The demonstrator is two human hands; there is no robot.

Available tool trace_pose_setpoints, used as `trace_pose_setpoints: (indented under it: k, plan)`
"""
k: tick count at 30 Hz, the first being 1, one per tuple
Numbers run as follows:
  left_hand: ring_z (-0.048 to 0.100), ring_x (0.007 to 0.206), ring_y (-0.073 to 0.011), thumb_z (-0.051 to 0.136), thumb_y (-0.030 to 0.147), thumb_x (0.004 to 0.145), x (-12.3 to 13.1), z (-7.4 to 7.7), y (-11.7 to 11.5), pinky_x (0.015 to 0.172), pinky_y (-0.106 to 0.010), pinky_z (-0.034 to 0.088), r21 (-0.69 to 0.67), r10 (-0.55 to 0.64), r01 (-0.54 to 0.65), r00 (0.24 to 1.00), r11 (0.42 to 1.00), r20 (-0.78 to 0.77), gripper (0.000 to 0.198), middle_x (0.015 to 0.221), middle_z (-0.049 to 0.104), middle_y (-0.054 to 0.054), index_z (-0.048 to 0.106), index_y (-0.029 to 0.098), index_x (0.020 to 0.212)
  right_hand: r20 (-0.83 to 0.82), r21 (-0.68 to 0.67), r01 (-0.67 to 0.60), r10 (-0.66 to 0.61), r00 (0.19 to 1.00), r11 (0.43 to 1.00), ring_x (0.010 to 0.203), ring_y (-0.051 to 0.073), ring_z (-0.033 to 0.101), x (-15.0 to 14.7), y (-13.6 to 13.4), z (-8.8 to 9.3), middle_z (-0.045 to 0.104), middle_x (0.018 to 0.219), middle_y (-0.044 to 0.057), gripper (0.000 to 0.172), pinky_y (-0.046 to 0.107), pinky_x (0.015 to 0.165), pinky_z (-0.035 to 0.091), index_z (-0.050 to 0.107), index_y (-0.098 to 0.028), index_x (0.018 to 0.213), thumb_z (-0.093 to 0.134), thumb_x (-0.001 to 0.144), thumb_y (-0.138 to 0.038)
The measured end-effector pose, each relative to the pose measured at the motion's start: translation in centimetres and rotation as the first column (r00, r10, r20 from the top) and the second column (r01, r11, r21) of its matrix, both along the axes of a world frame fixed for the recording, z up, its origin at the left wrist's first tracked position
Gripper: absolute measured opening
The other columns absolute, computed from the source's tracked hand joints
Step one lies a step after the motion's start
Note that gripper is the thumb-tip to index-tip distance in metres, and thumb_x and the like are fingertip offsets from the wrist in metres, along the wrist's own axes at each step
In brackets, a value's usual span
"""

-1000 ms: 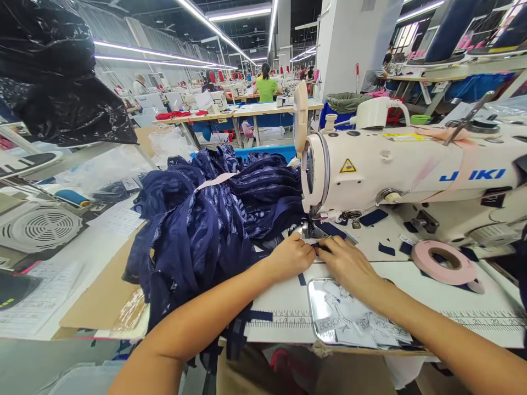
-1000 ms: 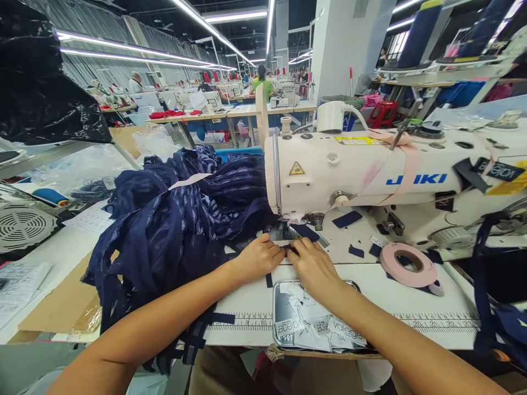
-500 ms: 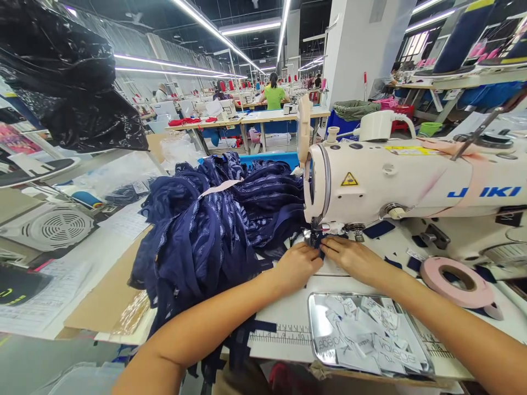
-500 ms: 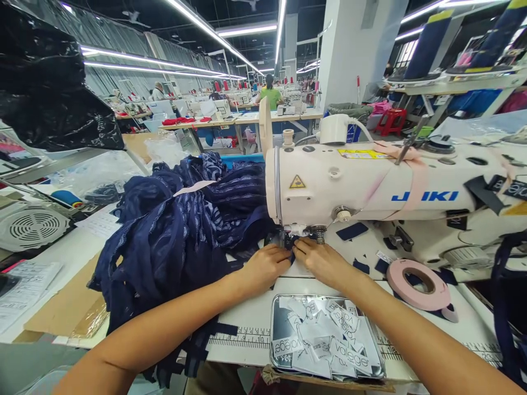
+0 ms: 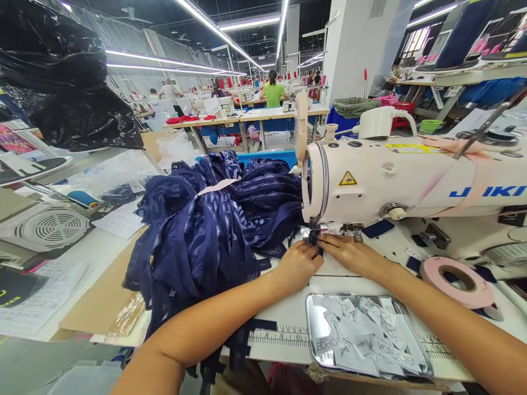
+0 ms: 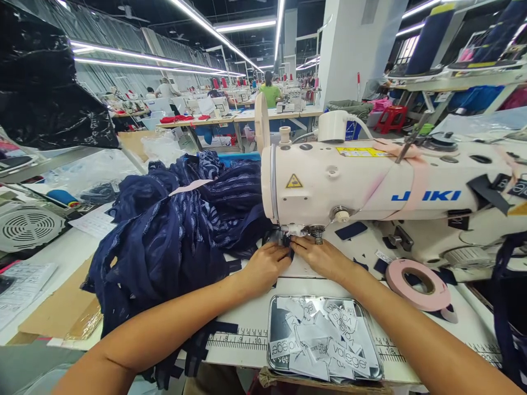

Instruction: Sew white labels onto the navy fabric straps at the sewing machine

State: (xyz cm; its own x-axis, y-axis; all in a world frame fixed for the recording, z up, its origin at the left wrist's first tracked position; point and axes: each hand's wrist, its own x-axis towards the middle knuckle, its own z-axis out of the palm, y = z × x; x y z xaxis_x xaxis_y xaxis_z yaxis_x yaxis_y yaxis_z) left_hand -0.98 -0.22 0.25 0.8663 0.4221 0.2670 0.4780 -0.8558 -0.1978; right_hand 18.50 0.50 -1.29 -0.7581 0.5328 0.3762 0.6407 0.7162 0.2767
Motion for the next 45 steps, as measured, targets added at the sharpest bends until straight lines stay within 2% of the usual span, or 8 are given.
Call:
trace_pose_setpoints:
  k: [8, 16, 23, 34, 40, 45]
  plan:
    - [0.061, 0.085, -0.0201, 0.047, 0.012, 0.080, 0.0, -0.3, 0.1, 0.079, -0.033, 0.045, 0.006, 0.011, -0.011, 1.000, 1.000, 0.006, 0.013, 0.094, 0.065, -0.011, 0.058, 0.010, 0.087, -0.043, -0.007, -0.036, 0.036, 0.998, 0.999, 0.092, 0.018, 0.062, 0.2, 0.3, 0.2, 0.063, 0.110, 0.012, 0.036, 0.029, 0.078, 0.054, 0.060, -0.012, 0.107, 0.036, 0.082, -0.002]
    - [0.062, 0.083, -0.0202, 0.048, 0.012, 0.080, 0.4, -0.5, 0.4, 0.079, -0.034, 0.044, -0.013, 0.035, -0.035, 0.999, 0.999, 0.017, 0.011, 0.092, 0.064, -0.012, 0.057, 0.010, 0.086, -0.109, -0.114, -0.010, -0.002, 0.994, 0.993, 0.098, 0.019, 0.060, 0.4, 0.6, 0.1, 0.063, 0.111, 0.010, 0.034, 0.032, 0.083, 0.052, 0.060, -0.015, 0.108, 0.037, 0.084, -0.007]
    - [0.062, 0.081, -0.0204, 0.048, 0.012, 0.079, 0.8, -0.4, 0.5, 0.077, -0.033, 0.044, -0.021, 0.058, -0.057, 0.997, 0.998, 0.045, 0.011, 0.087, 0.065, -0.010, 0.058, 0.010, 0.084, -0.103, -0.152, 0.082, -0.099, 0.990, 0.985, 0.093, 0.020, 0.063, 0.7, 0.9, -0.2, 0.064, 0.108, 0.009, 0.036, 0.034, 0.077, 0.054, 0.061, -0.018, 0.109, 0.041, 0.081, -0.008]
    - [0.062, 0.078, -0.0186, 0.047, 0.011, 0.080, 1.1, -0.9, 1.1, 0.078, -0.034, 0.043, 0.056, 0.064, -0.068, 0.996, 0.996, 0.070, 0.011, 0.085, 0.066, -0.009, 0.058, 0.010, 0.081, -0.112, -0.192, 0.112, -0.136, 0.984, 0.975, 0.075, 0.018, 0.066, 0.3, 1.3, 0.1, 0.070, 0.089, 0.008, 0.039, 0.029, 0.065, 0.055, 0.061, -0.018, 0.109, 0.040, 0.079, -0.005]
    - [0.062, 0.081, -0.0182, 0.046, 0.010, 0.082, 0.9, -0.6, 1.2, 0.087, -0.035, 0.040, 0.089, 0.043, -0.048, 0.997, 0.995, 0.059, 0.013, 0.085, 0.067, -0.008, 0.058, 0.010, 0.083, -0.158, -0.134, 0.081, -0.102, 0.982, 0.988, 0.078, 0.021, 0.065, 0.1, 1.2, 0.2, 0.069, 0.092, 0.010, 0.037, 0.034, 0.068, 0.054, 0.062, -0.014, 0.107, 0.039, 0.079, -0.007]
    - [0.060, 0.092, -0.0188, 0.043, 0.009, 0.084, -0.9, 0.7, 1.8, 0.099, -0.044, 0.030, 0.005, -0.001, 0.001, 1.000, 1.000, 0.024, 0.016, 0.095, 0.067, -0.008, 0.058, 0.012, 0.088, -0.222, -0.102, 0.052, -0.073, 0.972, 0.993, 0.083, 0.021, 0.064, -0.2, 0.2, 0.6, 0.067, 0.099, 0.011, 0.030, 0.036, 0.072, 0.053, 0.065, -0.015, 0.101, 0.042, 0.081, -0.016]
